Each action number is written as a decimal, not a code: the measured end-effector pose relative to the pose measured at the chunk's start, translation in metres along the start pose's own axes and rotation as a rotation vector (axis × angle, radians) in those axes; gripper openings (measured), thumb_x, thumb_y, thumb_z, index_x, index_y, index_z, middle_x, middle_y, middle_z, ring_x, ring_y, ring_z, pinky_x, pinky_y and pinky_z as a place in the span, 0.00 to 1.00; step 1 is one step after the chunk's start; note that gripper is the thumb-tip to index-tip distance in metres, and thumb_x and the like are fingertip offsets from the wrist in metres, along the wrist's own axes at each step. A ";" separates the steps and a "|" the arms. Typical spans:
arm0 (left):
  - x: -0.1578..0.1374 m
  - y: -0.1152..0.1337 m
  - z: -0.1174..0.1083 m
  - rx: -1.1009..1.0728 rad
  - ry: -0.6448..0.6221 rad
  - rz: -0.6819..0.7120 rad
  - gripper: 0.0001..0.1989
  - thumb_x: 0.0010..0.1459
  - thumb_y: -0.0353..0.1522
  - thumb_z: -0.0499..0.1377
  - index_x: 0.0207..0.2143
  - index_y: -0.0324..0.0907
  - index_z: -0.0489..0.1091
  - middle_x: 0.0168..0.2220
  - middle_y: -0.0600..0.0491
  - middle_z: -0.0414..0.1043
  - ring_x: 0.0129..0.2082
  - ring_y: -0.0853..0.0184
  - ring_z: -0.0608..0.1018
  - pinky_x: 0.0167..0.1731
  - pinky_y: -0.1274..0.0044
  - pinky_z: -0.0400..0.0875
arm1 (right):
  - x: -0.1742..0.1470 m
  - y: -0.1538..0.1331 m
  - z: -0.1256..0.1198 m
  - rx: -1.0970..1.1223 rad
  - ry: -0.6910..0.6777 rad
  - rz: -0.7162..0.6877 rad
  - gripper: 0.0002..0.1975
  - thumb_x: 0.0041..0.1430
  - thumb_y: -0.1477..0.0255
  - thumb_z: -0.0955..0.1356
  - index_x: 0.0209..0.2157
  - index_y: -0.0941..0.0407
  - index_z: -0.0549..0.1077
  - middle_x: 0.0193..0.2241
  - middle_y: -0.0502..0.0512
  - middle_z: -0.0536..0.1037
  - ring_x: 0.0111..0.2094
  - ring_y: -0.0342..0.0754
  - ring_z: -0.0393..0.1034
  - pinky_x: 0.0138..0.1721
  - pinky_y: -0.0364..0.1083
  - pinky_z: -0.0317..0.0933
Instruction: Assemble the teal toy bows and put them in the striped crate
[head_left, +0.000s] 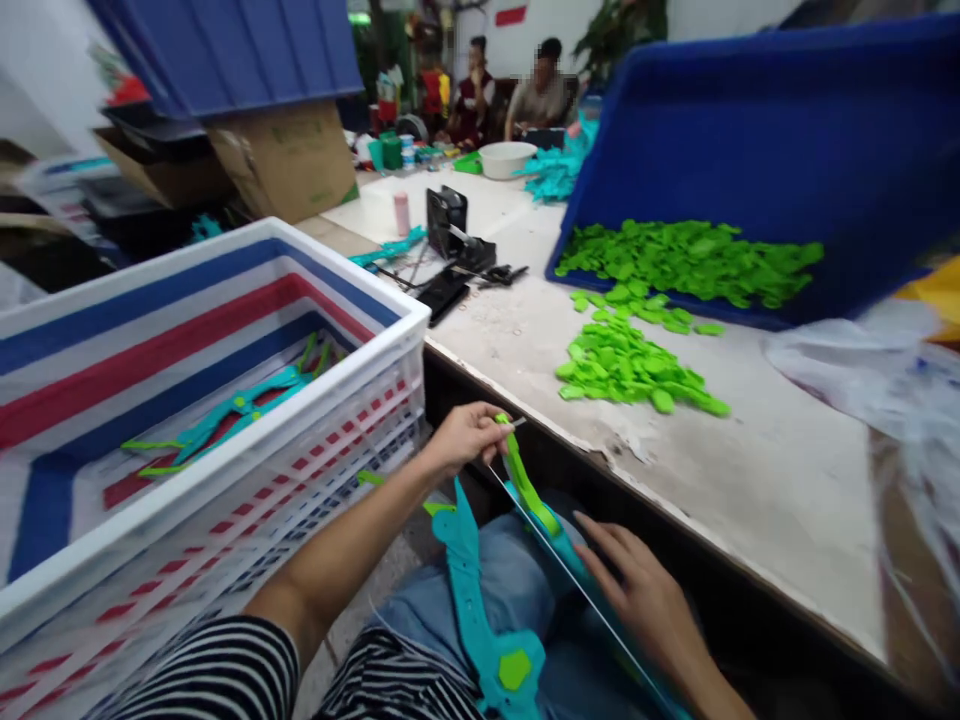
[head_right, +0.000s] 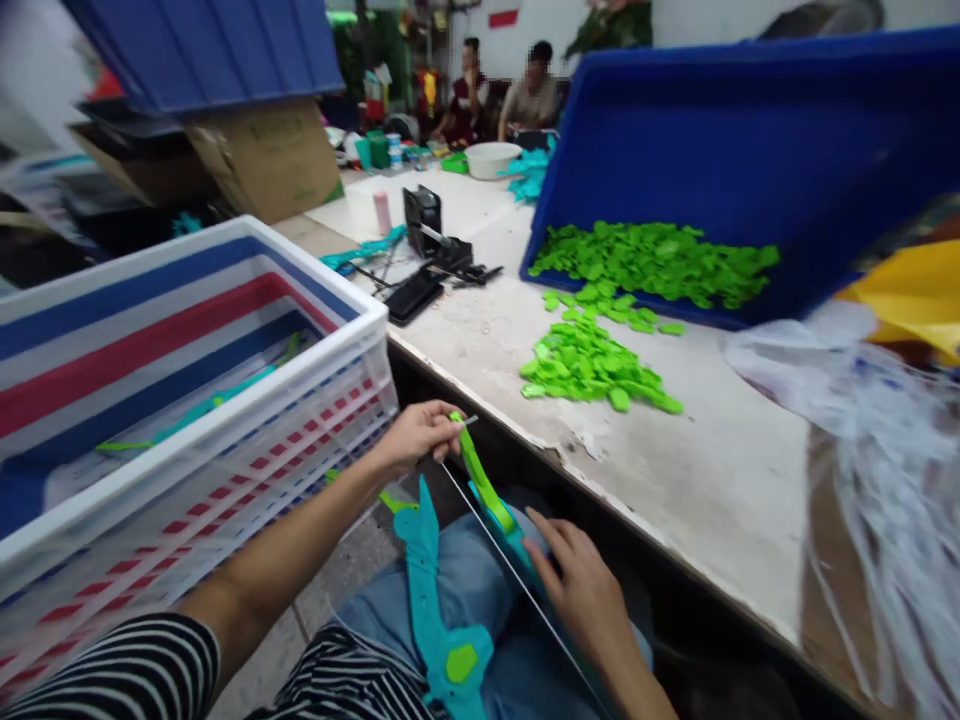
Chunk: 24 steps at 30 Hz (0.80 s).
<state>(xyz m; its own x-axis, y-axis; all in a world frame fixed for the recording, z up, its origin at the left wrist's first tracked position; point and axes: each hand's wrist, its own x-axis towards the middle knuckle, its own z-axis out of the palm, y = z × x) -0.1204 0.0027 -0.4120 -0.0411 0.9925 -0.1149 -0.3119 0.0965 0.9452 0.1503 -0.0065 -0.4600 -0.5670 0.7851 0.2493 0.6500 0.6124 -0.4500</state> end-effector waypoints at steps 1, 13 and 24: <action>-0.003 -0.001 -0.002 -0.012 -0.005 -0.005 0.22 0.42 0.42 0.67 0.32 0.36 0.66 0.16 0.58 0.70 0.10 0.77 0.64 0.12 0.83 0.53 | 0.018 -0.006 0.000 0.007 0.074 -0.055 0.20 0.60 0.58 0.62 0.52 0.47 0.71 0.39 0.56 0.77 0.39 0.53 0.74 0.39 0.50 0.70; -0.030 0.001 -0.017 -0.034 0.003 0.003 0.26 0.39 0.46 0.67 0.33 0.36 0.65 0.16 0.58 0.69 0.10 0.77 0.64 0.13 0.83 0.54 | 0.132 -0.079 0.006 0.347 0.087 -0.248 0.12 0.59 0.60 0.65 0.31 0.53 0.74 0.29 0.54 0.76 0.31 0.48 0.71 0.33 0.47 0.66; -0.034 0.005 -0.015 0.164 -0.025 -0.059 0.23 0.45 0.45 0.64 0.37 0.38 0.66 0.19 0.58 0.69 0.15 0.72 0.70 0.17 0.81 0.61 | 0.121 -0.094 -0.001 0.293 0.096 -0.330 0.07 0.58 0.72 0.64 0.26 0.55 0.70 0.28 0.54 0.73 0.33 0.47 0.68 0.36 0.47 0.63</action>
<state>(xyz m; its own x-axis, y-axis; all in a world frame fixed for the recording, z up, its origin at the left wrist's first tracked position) -0.1343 -0.0317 -0.4077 -0.0028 0.9862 -0.1657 -0.1543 0.1633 0.9744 0.0208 0.0313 -0.3863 -0.6613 0.5658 0.4925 0.2635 0.7899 -0.5537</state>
